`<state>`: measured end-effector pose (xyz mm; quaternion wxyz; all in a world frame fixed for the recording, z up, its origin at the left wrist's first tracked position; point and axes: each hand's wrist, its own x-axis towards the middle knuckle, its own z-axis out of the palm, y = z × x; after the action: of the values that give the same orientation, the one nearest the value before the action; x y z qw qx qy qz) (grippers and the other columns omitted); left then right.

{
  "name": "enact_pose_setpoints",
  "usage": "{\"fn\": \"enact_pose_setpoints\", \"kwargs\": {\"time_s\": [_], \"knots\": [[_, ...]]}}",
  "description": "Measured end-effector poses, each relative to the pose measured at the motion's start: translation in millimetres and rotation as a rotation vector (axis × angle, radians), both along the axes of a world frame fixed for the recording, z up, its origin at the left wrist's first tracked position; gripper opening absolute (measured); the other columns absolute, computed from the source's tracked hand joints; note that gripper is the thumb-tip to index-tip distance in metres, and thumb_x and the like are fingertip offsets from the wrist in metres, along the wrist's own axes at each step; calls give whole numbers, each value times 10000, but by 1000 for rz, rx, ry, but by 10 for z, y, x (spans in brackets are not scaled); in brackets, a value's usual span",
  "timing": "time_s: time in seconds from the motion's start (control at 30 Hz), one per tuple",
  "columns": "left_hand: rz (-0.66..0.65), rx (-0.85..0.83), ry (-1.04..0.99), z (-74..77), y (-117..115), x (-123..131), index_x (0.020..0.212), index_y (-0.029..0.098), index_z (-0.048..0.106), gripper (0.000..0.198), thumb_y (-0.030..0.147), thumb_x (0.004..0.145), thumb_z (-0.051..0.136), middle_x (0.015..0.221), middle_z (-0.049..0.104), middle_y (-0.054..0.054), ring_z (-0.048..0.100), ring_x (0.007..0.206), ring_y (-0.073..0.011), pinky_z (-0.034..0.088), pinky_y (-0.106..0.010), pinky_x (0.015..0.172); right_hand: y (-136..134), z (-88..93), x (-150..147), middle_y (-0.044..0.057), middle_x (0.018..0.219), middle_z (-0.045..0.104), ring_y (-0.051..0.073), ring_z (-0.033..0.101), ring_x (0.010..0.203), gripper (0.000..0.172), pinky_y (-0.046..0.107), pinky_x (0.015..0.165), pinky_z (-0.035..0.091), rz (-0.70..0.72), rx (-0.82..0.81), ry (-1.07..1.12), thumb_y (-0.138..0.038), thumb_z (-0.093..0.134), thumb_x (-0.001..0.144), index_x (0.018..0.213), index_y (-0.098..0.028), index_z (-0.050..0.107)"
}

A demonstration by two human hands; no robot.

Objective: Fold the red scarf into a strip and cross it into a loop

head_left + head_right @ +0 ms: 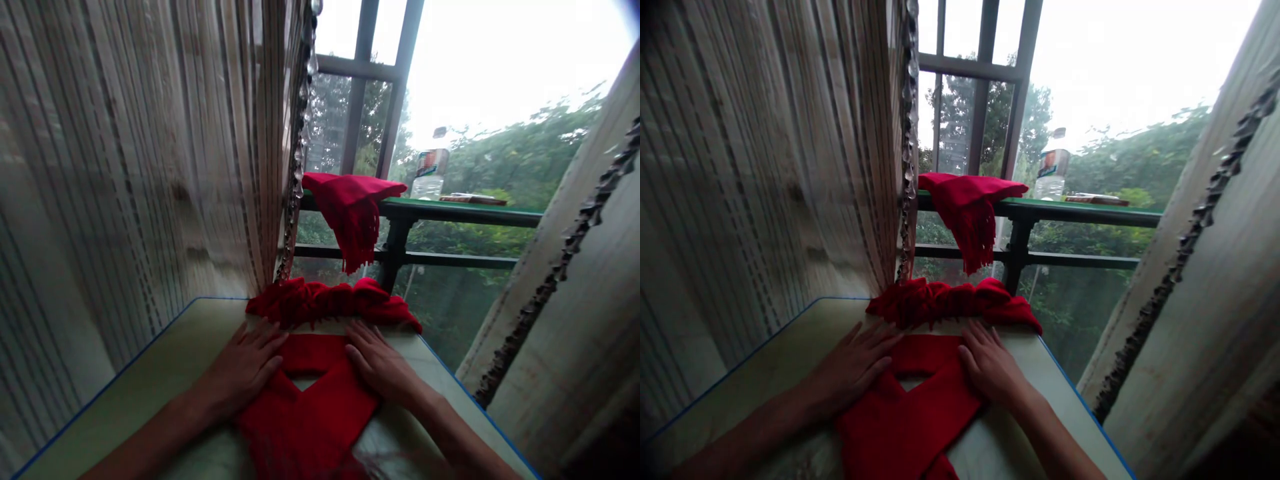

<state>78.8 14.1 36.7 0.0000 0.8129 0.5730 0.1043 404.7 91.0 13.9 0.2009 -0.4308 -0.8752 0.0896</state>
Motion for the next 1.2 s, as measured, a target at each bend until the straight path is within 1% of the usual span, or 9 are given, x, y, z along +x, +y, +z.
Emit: {"fn": "enact_pose_setpoints", "kwargs": {"time_s": [0.1, 0.23, 0.4, 0.5, 0.6, 0.77, 0.83, 0.97, 1.2], "knots": [[-36, -93, -10, -16, 24, 16, 1578, 377, 366, 543, 564, 1081, 251, 1667, 312, -11, 271, 1559, -264, 136, -555, 1273, 20, 21, -79, 109, 1620, 410, 279, 299, 1539, 609, 544, 1269, 190, 82, -26, -65, -540, 298, 1064, 1542, -213, 486], [-16, -163, -2, 57, 117, -26, 1581, 386, 350, 541, 557, 1085, 219, 1677, 281, 23, 239, 1570, -239, 133, -545, 1276, 125, 36, -138, 125, 1625, 406, 285, 286, 1546, 608, 550, 1272, 164, 43, 5, -94, -511, 293, 1071, 1530, -168, 496], [-57, -63, -33, -7, 162, -142, 1572, 413, 359, 522, 561, 1082, 257, 1680, 264, 54, 182, 1584, -252, 109, -550, 1282, 84, 60, -128, 82, 1679, 277, 263, 194, 1573, 627, 549, 1284, 93, 49, 49, -80, -551, 290, 1071, 1586, -210, 400], [-75, -69, -54, -102, 214, -233, 1578, 430, 328, 522, 574, 1080, 262, 1668, 299, 48, 253, 1565, -245, 146, -531, 1281, 101, 42, -116, 88, 1647, 367, 259, 265, 1554, 628, 512, 1285, 151, 66, 17, -77, -559, 299, 1067, 1559, -199, 454], [-78, -58, -63, -148, 295, -295, 1573, 413, 352, 519, 561, 1085, 258, 1650, 346, 29, 298, 1549, -246, 183, -513, 1276, 190, 11, -93, 116, 1614, 427, 291, 303, 1538, 611, 552, 1268, 195, -12, 5, -69, -505, 291, 1074, 1536, -156, 485], [-65, 70, -63, -86, 258, -259, 1549, 393, 421, 506, 548, 1085, 295, 1652, 348, 35, 243, 1568, -261, 133, -536, 1282, 195, 10, -82, 142, 1660, 318, 298, 231, 1562, 621, 577, 1272, 132, -73, 50, -49, -498, 305, 1073, 1560, -138, 442], [-92, 70, -51, -55, 198, -221, 1537, 402, 441, 494, 546, 1086, 297, 1651, 349, 52, 224, 1574, -252, 123, -524, 1285, 151, 22, -98, 112, 1679, 266, 277, 200, 1570, 634, 553, 1282, 113, -14, 66, -46, -536, 319, 1068, 1586, -179, 398], [-125, -16, -35, -53, 151, -183, 1554, 400, 409, 518, 576, 1080, 295, 1649, 354, 43, 276, 1557, -240, 146, -491, 1279, 156, 11, -96, 79, 1663, 324, 269, 225, 1563, 634, 552, 1285, 115, 100, 31, -99, -592, 316, 1059, 1571, -235, 431], [-118, 70, -60, -31, 158, -163, 1574, 372, 381, 540, 574, 1086, 266, 1669, 327, 34, 205, 1578, -230, 98, -461, 1280, 251, -87, -3, 93, 1683, 275, 276, 196, 1570, 614, 607, 1269, 111, -21, 137, -77, -541, 282, 1077, 1605, -236, 354]]}}
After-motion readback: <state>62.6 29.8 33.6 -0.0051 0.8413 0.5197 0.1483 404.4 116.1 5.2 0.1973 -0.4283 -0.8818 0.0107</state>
